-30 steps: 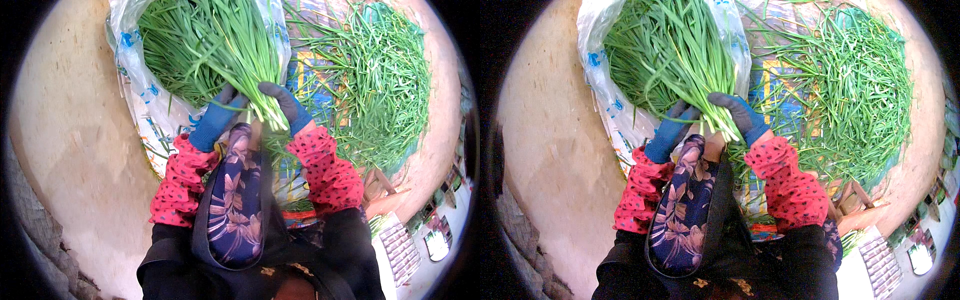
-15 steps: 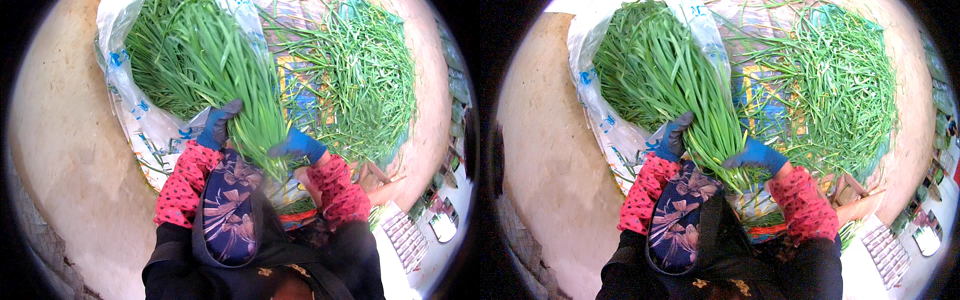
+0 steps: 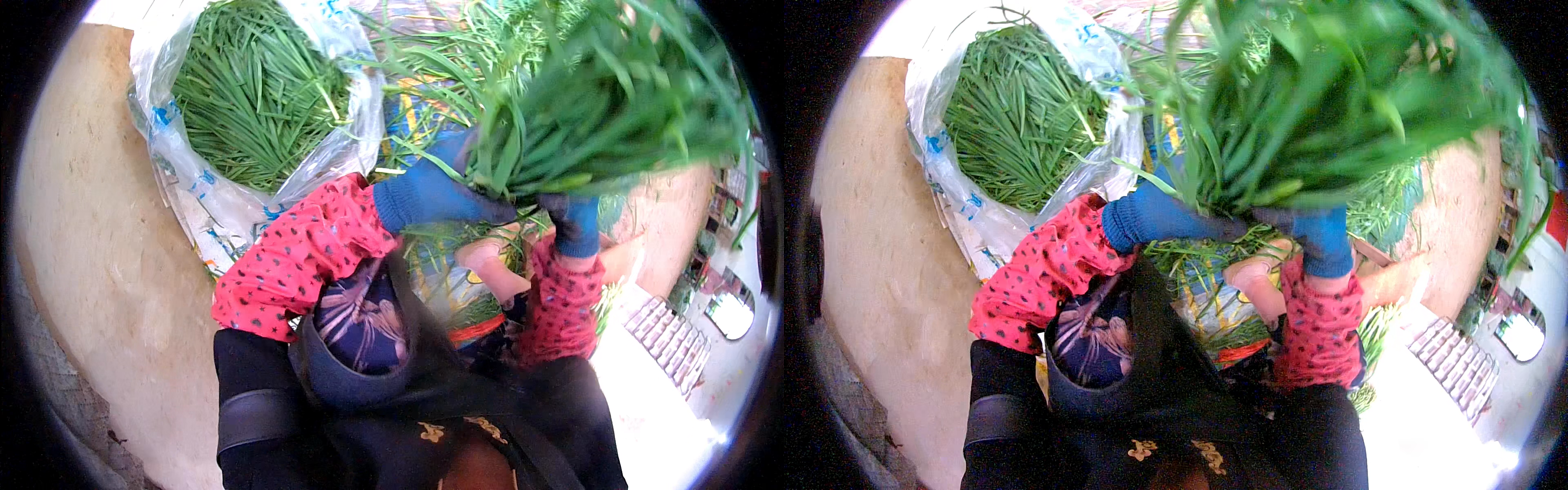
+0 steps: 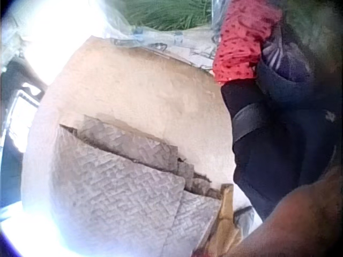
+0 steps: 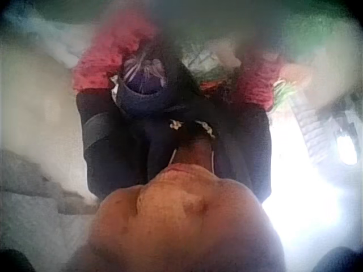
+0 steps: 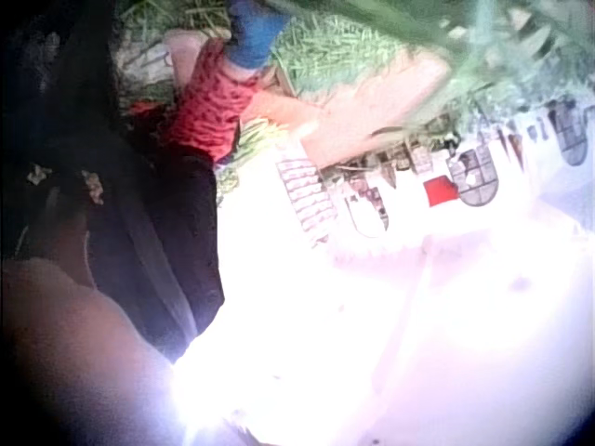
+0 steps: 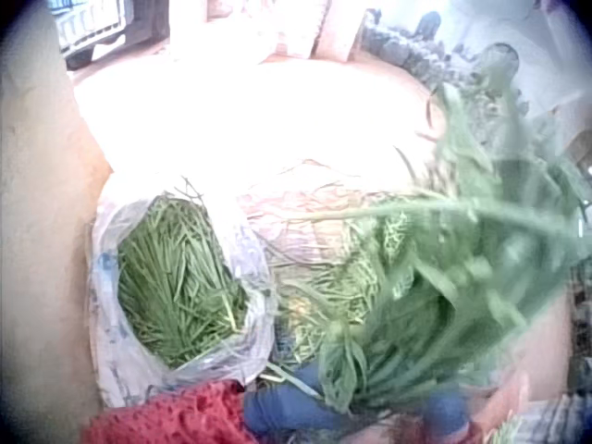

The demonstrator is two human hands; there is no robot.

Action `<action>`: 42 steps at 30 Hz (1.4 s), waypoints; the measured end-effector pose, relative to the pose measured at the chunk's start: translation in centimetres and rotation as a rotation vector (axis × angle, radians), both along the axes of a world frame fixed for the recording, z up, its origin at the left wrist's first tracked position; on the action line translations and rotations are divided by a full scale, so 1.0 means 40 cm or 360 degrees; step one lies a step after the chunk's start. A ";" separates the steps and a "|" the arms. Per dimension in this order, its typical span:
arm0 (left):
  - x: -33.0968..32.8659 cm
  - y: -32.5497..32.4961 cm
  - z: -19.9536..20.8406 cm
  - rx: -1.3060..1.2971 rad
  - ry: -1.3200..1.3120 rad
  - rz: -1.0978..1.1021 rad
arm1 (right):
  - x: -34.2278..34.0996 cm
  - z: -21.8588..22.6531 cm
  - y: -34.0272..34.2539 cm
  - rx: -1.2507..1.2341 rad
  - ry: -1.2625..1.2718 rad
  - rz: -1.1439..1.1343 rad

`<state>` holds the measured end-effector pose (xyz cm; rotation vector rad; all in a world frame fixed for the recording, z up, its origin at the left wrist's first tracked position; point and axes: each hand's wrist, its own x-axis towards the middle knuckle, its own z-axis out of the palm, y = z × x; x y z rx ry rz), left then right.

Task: The person sorts through green onions, gathers them into a bundle, and ties the bundle with a red string.

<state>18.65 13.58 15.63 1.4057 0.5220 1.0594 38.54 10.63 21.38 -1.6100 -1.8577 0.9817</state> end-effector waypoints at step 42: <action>-0.523 -0.474 0.442 0.0156 0.1511 0.0992 | 0.055 -0.234 -0.254 0.0031 0.0797 -0.0275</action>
